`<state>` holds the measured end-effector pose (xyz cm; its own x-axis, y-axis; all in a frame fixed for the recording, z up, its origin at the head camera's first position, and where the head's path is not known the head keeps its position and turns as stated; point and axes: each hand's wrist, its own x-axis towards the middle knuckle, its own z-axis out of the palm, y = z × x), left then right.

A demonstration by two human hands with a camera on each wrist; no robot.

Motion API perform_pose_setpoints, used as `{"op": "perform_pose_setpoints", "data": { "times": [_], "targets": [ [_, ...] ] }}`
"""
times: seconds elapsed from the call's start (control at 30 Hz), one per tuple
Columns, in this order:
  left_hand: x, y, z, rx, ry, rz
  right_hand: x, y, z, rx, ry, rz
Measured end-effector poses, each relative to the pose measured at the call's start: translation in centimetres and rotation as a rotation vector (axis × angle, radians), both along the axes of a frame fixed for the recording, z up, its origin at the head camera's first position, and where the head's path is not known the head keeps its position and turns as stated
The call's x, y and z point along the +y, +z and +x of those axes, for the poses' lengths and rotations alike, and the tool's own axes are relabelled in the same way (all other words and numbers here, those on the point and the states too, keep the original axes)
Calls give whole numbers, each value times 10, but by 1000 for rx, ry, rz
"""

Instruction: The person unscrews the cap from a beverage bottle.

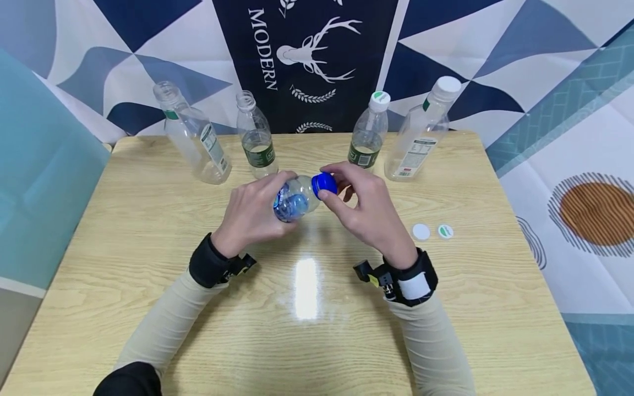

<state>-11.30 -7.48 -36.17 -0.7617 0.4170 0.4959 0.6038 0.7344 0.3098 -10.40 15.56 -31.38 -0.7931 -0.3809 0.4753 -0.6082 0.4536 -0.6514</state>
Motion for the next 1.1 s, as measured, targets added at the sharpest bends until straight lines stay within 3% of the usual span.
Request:
{"op": "perform_pose_setpoints", "data": {
  "times": [0.17, 0.4, 0.6, 0.83, 1.0, 1.1],
  "targets": [
    [0, 0, 1, 21, 15, -21, -7, -1, 1, -17, -85, -19],
    [0, 0, 2, 22, 19, -29, -9, 10, 7, -165, -175, 24],
    [1, -1, 1, 12, 16, -29, -10, 31, 18, -85, -45, 26],
    [3, 0, 3, 3, 14, -20, 4, 33, 19, -6, 96, -43],
    [3, 1, 3, 0, 20, -6, 34, 30, 30, 8, -9, -80],
    [2, 2, 4, -5, 22, 2, 70, 9, 38, 9, -140, 5]
  ]
}}
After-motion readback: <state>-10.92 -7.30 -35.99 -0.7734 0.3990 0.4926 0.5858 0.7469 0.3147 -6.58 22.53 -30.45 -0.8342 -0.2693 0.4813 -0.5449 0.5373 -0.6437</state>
